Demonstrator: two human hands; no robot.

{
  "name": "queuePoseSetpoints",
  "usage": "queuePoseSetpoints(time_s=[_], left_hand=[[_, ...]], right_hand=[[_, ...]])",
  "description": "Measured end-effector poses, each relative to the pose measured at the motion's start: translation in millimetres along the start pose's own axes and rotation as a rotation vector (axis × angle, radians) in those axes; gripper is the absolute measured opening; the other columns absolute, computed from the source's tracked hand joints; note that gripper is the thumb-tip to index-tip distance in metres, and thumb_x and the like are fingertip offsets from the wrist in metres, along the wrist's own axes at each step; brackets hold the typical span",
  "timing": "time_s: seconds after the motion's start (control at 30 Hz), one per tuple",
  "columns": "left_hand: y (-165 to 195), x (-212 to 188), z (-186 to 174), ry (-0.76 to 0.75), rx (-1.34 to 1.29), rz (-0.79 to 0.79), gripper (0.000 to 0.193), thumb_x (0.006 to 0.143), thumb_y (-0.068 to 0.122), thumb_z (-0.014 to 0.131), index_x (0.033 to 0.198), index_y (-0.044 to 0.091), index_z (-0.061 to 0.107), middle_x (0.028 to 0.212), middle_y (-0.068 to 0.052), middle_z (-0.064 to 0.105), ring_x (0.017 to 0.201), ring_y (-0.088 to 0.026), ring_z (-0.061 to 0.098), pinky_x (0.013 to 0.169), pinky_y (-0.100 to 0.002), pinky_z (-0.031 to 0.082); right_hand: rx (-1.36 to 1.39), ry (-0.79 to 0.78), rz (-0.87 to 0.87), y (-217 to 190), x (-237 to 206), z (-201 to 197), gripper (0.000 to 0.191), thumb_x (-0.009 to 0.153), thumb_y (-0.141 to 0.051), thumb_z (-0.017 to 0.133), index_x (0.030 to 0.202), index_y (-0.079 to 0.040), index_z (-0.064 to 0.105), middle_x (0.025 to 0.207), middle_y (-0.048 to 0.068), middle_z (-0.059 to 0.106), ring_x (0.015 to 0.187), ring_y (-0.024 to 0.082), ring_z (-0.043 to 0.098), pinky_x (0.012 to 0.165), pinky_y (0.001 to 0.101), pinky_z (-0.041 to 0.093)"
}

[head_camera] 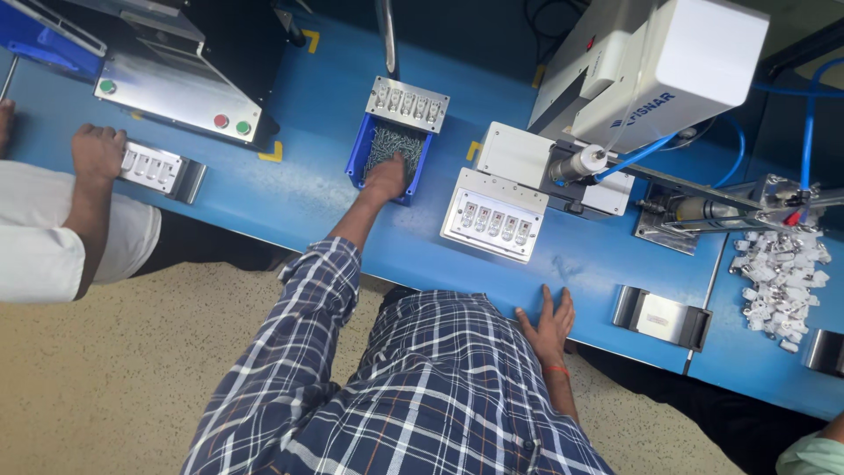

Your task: The person picks small metal components from a blue bin and places them into a white plastic housing on a blue workbench. They repeatedly insert the components into slots, adjust the housing, and move it aside to continue the process.

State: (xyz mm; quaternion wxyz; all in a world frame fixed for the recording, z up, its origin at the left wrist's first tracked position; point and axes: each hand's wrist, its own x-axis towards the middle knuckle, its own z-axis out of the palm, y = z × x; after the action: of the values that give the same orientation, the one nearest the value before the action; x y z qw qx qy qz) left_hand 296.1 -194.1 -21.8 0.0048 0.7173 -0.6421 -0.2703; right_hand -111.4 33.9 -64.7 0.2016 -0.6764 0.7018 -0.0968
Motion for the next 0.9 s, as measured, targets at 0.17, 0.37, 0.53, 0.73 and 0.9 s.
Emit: queuePoseSetpoints(time_s=[0.17, 0.37, 0.53, 0.73, 0.9], left_hand=[[-14.4, -4.0, -8.0, 0.174, -1.055, -0.152, 0.028, 0.109, 0.022, 0.046, 0.112, 0.006, 0.068, 0.087, -0.01, 0.064, 0.071, -0.024, 0.056, 0.062, -0.04, 0.045], [-21.6, -18.6, -13.6, -0.028, -1.835, -0.393, 0.032, 0.108, 0.039, 0.05, 0.097, 0.011, 0.061, 0.07, 0.001, 0.051, 0.055, -0.012, 0.044, 0.048, -0.029, 0.038], [-19.6, -24.2, -16.4, -0.062, -2.056, -0.423, 0.037, 0.106, 0.046, 0.05, 0.092, 0.013, 0.058, 0.074, -0.002, 0.057, 0.065, -0.016, 0.057, 0.057, -0.031, 0.05], [-16.3, -28.6, -28.0, -0.102, -2.092, -0.267, 0.02, 0.104, 0.015, 0.053, 0.116, 0.001, 0.061, 0.111, -0.018, 0.068, 0.1, -0.024, 0.07, 0.089, -0.034, 0.063], [-18.8, -23.9, -30.7, -0.107, -1.943, -0.286, 0.02, 0.098, 0.0, 0.047, 0.116, 0.003, 0.056, 0.12, -0.022, 0.07, 0.107, -0.026, 0.074, 0.09, -0.032, 0.062]], right_hand=[[-0.007, -0.06, 0.022, -1.8, 3.9, -2.2, 0.093, 0.085, -0.066, 0.063, 0.159, -0.017, 0.034, 0.165, 0.031, 0.009, 0.154, 0.049, 0.007, 0.123, 0.0622, 0.008], [-0.046, -0.104, 0.038, -6.4, 5.7, -4.3, 0.1, 0.082, -0.072, 0.061, 0.16, -0.02, 0.028, 0.166, 0.03, 0.005, 0.155, 0.047, 0.0, 0.124, 0.0614, 0.003], [-0.066, -0.105, 0.03, -9.4, 4.9, -5.0, 0.1, 0.082, -0.072, 0.061, 0.16, -0.019, 0.027, 0.165, 0.03, 0.004, 0.156, 0.047, -0.001, 0.124, 0.062, 0.001], [-0.066, -0.093, 0.028, -14.5, 4.1, -6.2, 0.101, 0.082, -0.072, 0.062, 0.16, -0.018, 0.027, 0.165, 0.03, 0.005, 0.156, 0.046, -0.001, 0.124, 0.0612, 0.001], [-0.078, -0.113, 0.095, -22.5, 5.5, -3.7, 0.103, 0.079, -0.07, 0.066, 0.159, -0.019, 0.027, 0.165, 0.028, 0.005, 0.156, 0.044, -0.001, 0.125, 0.0594, 0.001]])
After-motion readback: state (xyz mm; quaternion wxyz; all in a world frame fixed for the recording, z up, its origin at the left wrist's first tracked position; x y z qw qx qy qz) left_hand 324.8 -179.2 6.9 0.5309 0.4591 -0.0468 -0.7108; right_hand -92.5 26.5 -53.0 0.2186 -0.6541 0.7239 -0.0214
